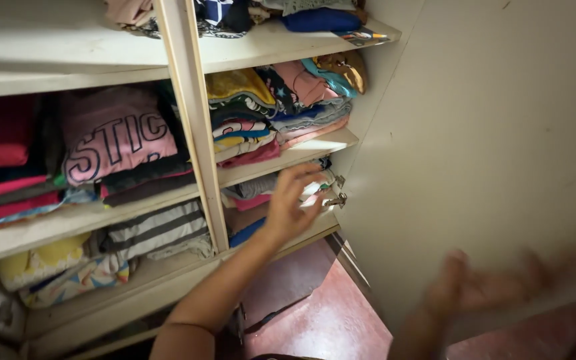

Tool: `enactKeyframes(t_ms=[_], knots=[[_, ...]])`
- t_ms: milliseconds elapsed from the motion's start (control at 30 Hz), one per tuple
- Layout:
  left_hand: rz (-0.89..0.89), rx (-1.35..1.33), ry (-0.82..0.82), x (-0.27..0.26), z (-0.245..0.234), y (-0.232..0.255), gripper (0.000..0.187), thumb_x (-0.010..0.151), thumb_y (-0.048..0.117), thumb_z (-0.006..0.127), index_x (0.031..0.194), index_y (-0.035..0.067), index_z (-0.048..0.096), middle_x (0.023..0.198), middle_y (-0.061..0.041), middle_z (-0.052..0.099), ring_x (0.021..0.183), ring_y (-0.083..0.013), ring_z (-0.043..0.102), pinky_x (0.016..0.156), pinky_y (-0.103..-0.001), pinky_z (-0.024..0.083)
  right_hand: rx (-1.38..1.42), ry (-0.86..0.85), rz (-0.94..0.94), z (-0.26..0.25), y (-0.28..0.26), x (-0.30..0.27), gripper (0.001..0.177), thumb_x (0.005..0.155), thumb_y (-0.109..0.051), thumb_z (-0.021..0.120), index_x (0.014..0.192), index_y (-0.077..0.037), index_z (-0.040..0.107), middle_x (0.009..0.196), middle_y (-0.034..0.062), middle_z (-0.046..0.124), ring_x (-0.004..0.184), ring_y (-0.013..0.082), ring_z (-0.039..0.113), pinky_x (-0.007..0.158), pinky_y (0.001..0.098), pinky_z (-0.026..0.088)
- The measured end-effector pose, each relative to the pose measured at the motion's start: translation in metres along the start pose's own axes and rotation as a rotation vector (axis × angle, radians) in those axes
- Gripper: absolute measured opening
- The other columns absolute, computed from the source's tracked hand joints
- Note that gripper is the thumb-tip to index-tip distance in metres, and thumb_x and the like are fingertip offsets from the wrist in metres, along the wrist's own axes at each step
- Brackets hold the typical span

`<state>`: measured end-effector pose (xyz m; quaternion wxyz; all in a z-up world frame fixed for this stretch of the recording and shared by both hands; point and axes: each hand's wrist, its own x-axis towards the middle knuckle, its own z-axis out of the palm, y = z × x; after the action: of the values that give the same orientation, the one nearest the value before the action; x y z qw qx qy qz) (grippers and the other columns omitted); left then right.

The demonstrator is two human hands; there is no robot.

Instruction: The person removes stacks of clothes and linens from a closet and places them onto a bed.

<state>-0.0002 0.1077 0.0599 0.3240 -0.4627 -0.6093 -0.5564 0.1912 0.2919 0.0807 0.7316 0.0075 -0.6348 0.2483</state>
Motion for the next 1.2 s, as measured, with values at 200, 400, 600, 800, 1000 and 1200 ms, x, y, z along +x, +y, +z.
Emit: enactKeyframes(t_ms=[200, 400, 600, 800, 1000, 1200], knots=[[0.071, 0.054, 0.012, 0.056, -0.045, -0.03, 0.038, 0.089, 0.005, 0.076, 0.125, 0.006, 0.064, 0.134, -0.013, 0.061, 0.123, -0.0322, 0.06, 0.104, -0.04, 0.05, -0.034, -0.253, -0.061, 0.112, 0.033, 0.034, 0.046, 0.095, -0.014, 0.074, 0.136, -0.005, 0.056, 0.166, 0.0193, 0.038, 0.151, 0.0337, 0.034, 0.126, 0.0468, 0.029], [0.065, 0.048, -0.015, 0.08, -0.05, -0.052, 0.037, 0.089, 0.005, 0.075, 0.125, 0.007, 0.066, 0.134, -0.012, 0.062, 0.121, -0.0312, 0.061, 0.1, -0.038, 0.051, -0.157, -0.486, -0.216, 0.24, 0.129, 0.101, 0.055, 0.089, 0.001, 0.076, 0.139, -0.005, 0.056, 0.158, 0.0161, 0.047, 0.148, 0.0383, 0.04, 0.124, 0.05, 0.034], [0.089, 0.065, -0.005, 0.099, -0.052, -0.064, 0.036, 0.091, 0.006, 0.074, 0.125, 0.008, 0.065, 0.132, -0.014, 0.062, 0.118, -0.0326, 0.063, 0.096, -0.038, 0.054, -0.222, -0.635, -0.221, 0.314, 0.188, 0.143, 0.058, 0.088, 0.008, 0.064, 0.145, -0.005, 0.058, 0.151, 0.0188, 0.055, 0.143, 0.0391, 0.047, 0.12, 0.0449, 0.04], [0.148, 0.12, 0.058, 0.128, -0.047, -0.067, 0.037, 0.093, 0.007, 0.075, 0.128, 0.008, 0.063, 0.133, -0.015, 0.061, 0.122, -0.0349, 0.062, 0.104, -0.041, 0.052, -0.058, -0.783, -0.317, 0.364, 0.163, 0.179, 0.061, 0.088, -0.018, 0.083, 0.141, -0.002, 0.059, 0.142, 0.0216, 0.058, 0.134, 0.0411, 0.05, 0.112, 0.047, 0.042], [0.2, 0.204, 0.122, 0.156, -0.061, -0.057, 0.037, 0.093, 0.008, 0.073, 0.129, 0.008, 0.062, 0.134, -0.015, 0.061, 0.124, -0.0349, 0.061, 0.106, -0.042, 0.052, -0.013, -0.829, -0.51, 0.423, 0.1, 0.187, 0.073, 0.08, -0.024, 0.089, 0.142, -0.003, 0.056, 0.144, 0.0192, 0.057, 0.13, 0.0424, 0.051, 0.108, 0.0475, 0.045], [0.246, 0.324, 0.206, 0.159, -0.083, -0.048, 0.031, 0.096, 0.008, 0.07, 0.126, 0.008, 0.063, 0.13, -0.013, 0.064, 0.12, -0.0331, 0.062, 0.106, -0.041, 0.051, -0.031, -0.794, -0.575, 0.493, 0.031, 0.188, 0.093, 0.074, -0.03, 0.092, 0.151, -0.008, 0.043, 0.143, 0.0215, 0.051, 0.125, 0.0482, 0.05, 0.101, 0.0539, 0.047]])
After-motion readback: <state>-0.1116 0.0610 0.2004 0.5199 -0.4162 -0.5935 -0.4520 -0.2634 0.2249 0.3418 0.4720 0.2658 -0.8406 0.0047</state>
